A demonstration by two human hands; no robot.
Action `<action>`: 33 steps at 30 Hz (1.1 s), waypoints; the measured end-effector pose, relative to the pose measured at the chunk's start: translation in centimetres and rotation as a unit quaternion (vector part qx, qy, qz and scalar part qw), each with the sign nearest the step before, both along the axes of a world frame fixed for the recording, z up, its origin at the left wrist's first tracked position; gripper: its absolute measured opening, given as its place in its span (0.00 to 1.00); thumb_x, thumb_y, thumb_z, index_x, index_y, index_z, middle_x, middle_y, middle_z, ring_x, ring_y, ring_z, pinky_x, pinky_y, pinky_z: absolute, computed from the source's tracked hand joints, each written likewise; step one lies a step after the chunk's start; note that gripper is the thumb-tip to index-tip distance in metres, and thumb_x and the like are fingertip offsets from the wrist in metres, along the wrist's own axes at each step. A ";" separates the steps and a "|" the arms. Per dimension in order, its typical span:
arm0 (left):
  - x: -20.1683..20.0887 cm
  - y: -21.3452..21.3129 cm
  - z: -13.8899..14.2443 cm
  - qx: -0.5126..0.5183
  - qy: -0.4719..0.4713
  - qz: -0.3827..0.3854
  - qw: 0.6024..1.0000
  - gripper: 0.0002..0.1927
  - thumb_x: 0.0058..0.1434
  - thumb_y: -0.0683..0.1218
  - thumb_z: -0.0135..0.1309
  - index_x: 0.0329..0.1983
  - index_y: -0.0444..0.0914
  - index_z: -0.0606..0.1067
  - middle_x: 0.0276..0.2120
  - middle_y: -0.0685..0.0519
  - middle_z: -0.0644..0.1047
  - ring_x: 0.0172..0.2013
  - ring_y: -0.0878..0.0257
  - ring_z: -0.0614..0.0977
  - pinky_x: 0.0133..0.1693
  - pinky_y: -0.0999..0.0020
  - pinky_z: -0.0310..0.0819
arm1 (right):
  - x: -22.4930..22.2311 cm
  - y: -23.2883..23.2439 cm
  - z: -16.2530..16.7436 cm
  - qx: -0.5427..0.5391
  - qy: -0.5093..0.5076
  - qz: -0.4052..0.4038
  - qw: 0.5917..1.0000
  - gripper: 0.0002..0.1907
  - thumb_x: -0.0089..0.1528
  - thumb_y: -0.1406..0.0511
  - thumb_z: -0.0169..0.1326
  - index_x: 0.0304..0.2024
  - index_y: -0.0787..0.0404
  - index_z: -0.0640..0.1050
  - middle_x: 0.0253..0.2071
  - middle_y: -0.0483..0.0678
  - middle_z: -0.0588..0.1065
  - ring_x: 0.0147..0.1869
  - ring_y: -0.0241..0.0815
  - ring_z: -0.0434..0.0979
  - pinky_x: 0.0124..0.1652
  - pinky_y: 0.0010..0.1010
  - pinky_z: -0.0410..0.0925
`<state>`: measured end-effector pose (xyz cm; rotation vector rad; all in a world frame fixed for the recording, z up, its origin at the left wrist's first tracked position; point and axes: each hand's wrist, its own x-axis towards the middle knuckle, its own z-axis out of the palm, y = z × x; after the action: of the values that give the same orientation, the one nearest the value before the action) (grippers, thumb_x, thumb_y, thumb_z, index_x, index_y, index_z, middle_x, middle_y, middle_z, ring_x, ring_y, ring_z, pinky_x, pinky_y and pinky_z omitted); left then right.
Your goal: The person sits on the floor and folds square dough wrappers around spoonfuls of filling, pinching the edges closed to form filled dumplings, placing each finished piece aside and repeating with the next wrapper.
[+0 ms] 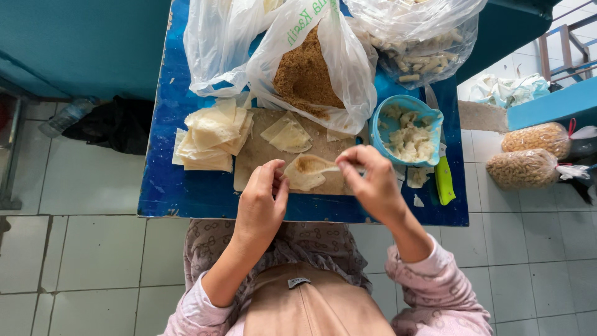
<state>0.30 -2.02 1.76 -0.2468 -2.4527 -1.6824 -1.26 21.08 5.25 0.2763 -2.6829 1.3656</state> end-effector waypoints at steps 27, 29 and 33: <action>0.4 1.0 0.7 -0.127 0.143 -0.003 0.981 0.07 0.61 0.40 0.60 0.43 0.37 0.78 0.39 0.49 0.78 0.39 0.50 0.78 0.42 0.57 0.73 | -1.3 -3.4 1.5 0.278 0.043 0.016 0.959 0.08 0.63 0.64 0.61 0.37 0.63 0.78 0.39 0.52 0.75 0.46 0.53 0.73 0.46 0.45 0.63; 0.1 0.8 0.8 -0.127 0.130 -0.007 0.983 0.06 0.60 0.40 0.60 0.41 0.36 0.78 0.39 0.48 0.76 0.39 0.49 0.77 0.42 0.57 0.73 | 0.0 -3.7 0.5 0.233 0.034 0.022 0.972 0.08 0.59 0.64 0.62 0.34 0.62 0.76 0.37 0.52 0.75 0.44 0.54 0.73 0.44 0.45 0.63; -0.1 0.2 0.8 -0.134 0.109 -0.014 0.985 0.05 0.60 0.40 0.61 0.38 0.37 0.79 0.40 0.48 0.76 0.40 0.50 0.77 0.42 0.57 0.73 | 0.6 -3.7 -1.4 0.179 0.015 0.005 0.984 0.06 0.59 0.67 0.62 0.33 0.62 0.77 0.34 0.50 0.76 0.44 0.51 0.75 0.44 0.40 0.66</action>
<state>0.19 -1.79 2.55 -0.4730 -2.5102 -1.2538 -0.69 17.42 3.83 0.3386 -2.8912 0.8620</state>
